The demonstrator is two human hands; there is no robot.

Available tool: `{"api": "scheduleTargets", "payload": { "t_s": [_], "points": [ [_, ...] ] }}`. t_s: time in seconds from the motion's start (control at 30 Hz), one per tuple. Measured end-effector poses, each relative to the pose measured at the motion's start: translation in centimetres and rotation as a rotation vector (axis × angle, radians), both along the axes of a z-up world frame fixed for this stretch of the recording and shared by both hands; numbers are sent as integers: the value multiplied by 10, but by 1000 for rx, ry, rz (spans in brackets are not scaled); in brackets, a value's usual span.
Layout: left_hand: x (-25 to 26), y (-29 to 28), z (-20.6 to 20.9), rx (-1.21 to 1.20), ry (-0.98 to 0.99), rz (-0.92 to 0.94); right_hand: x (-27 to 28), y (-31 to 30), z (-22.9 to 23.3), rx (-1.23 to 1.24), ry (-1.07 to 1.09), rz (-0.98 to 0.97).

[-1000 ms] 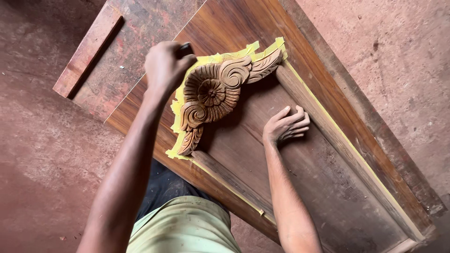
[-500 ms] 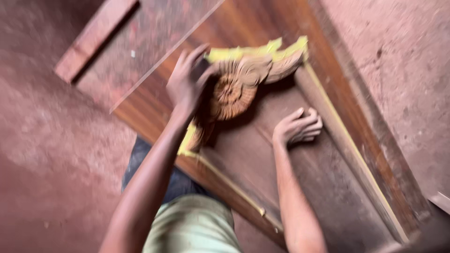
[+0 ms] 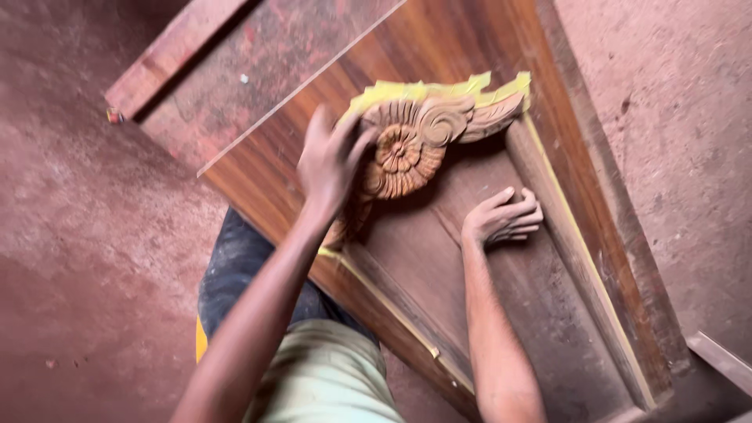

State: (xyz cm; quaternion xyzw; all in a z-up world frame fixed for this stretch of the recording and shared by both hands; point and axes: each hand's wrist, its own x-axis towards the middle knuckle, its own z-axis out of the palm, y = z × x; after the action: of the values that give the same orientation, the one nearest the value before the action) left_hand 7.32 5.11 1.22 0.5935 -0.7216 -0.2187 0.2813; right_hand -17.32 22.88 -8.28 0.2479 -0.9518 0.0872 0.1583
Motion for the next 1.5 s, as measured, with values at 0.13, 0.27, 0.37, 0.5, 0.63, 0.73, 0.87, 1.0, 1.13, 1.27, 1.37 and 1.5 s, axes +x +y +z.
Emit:
{"api": "scheduleTargets", "payload": {
  "t_s": [0.13,0.27,0.37,0.5,0.63,0.73,0.87,1.0,1.13,1.27,1.37,1.5],
  "points": [
    [14,37,-18,174,71,83,7,14,-3,-13,-49,-34],
    [10,46,-27,161,1,103,7,6,-2,-33,-48,-52],
    [8,61,-19,133,62,204,-3,1,4,-46,-69,-25],
    [26,75,-17,295,234,305,8,7,3,-37,-102,-41],
    [5,55,-35,208,254,152,3,6,4,-24,-110,-57],
    [-6,39,-38,178,177,32,6,3,3,-15,-114,-81],
    [3,46,-27,459,116,-19,7,5,4,1,-50,-55],
    [14,51,-31,658,303,111,4,6,1,-32,-61,-17],
    [3,32,-43,173,260,19,4,10,3,-13,-76,-31],
    [-3,4,-50,367,709,409,6,10,2,-16,-119,-56],
    [9,4,-42,396,759,427,0,5,5,-1,-117,-64],
    [38,25,-33,489,515,142,6,8,6,-31,-103,-55]
  ]
}}
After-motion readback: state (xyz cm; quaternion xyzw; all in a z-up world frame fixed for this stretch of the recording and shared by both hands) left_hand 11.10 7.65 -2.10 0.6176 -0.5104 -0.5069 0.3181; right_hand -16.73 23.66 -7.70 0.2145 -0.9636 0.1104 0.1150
